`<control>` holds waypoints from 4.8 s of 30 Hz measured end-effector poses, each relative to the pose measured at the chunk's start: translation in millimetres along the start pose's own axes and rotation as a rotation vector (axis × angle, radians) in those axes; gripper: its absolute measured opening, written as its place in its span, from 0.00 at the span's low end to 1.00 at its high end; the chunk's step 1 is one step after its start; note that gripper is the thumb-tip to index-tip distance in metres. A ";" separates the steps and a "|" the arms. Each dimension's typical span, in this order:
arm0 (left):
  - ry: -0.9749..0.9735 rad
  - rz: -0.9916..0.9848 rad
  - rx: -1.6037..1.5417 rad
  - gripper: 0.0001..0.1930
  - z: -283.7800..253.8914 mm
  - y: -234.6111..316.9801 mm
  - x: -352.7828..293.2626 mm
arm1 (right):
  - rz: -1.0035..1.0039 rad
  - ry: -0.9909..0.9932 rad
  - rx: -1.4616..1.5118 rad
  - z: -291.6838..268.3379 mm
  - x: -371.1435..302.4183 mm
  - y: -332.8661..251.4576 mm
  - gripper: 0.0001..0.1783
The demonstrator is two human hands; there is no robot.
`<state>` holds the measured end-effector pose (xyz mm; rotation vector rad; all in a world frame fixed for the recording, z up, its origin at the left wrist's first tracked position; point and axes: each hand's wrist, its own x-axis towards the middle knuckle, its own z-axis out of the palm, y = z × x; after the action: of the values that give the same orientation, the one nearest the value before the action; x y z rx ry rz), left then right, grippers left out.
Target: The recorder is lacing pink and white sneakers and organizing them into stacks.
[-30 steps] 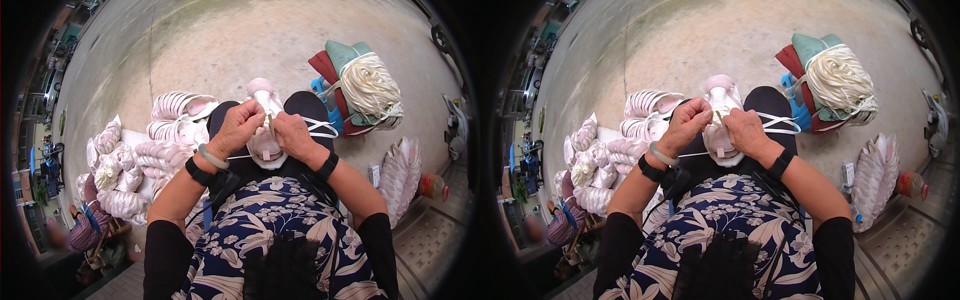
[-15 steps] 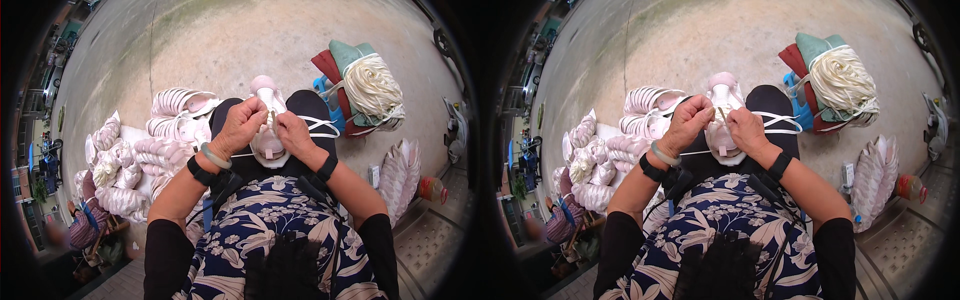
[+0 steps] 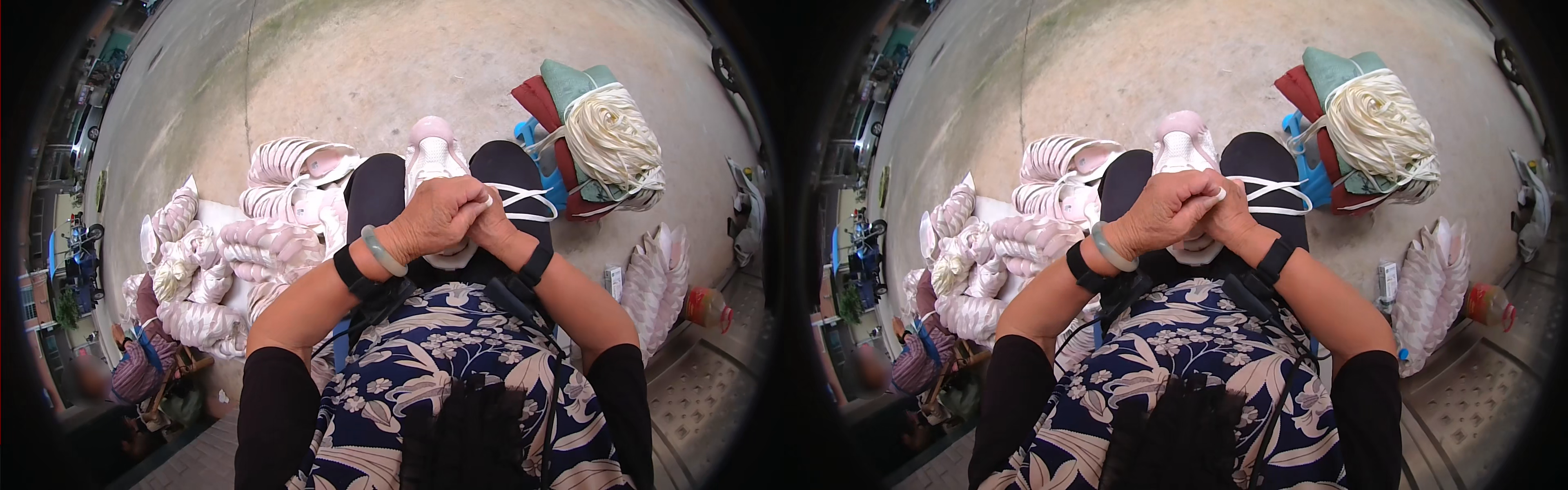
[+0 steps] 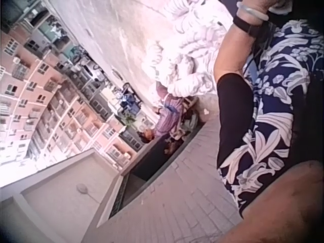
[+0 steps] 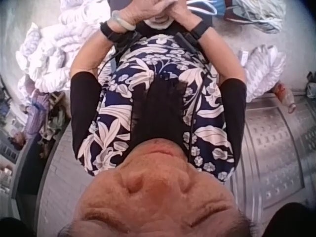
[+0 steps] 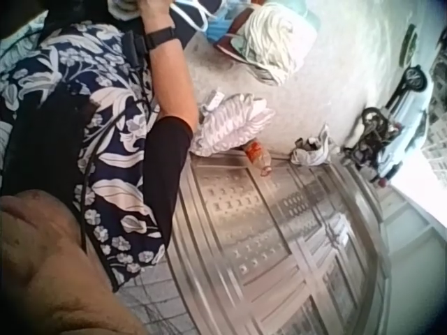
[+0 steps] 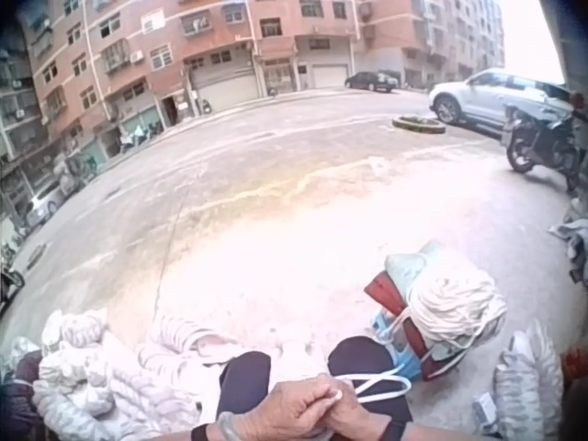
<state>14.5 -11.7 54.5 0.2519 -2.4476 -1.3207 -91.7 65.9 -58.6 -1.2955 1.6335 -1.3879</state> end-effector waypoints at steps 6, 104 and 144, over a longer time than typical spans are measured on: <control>0.212 -0.154 0.456 0.11 -13.8 -7.9 -36.6 | -0.007 0.031 -0.267 -9.5 -2.8 -29.8 0.04; 0.293 -0.281 0.093 0.02 -3.0 -36.9 -74.6 | 0.281 -0.209 -0.158 -23.3 10.5 -54.8 0.11; 0.187 -0.254 0.666 0.03 -78.8 -57.5 -95.4 | -0.456 -0.176 -0.910 -71.0 -13.6 -53.6 0.06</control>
<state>132.3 -74.3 25.7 0.8283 -2.6656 -0.4782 -136.6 105.1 8.9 -2.3396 1.9971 -0.6777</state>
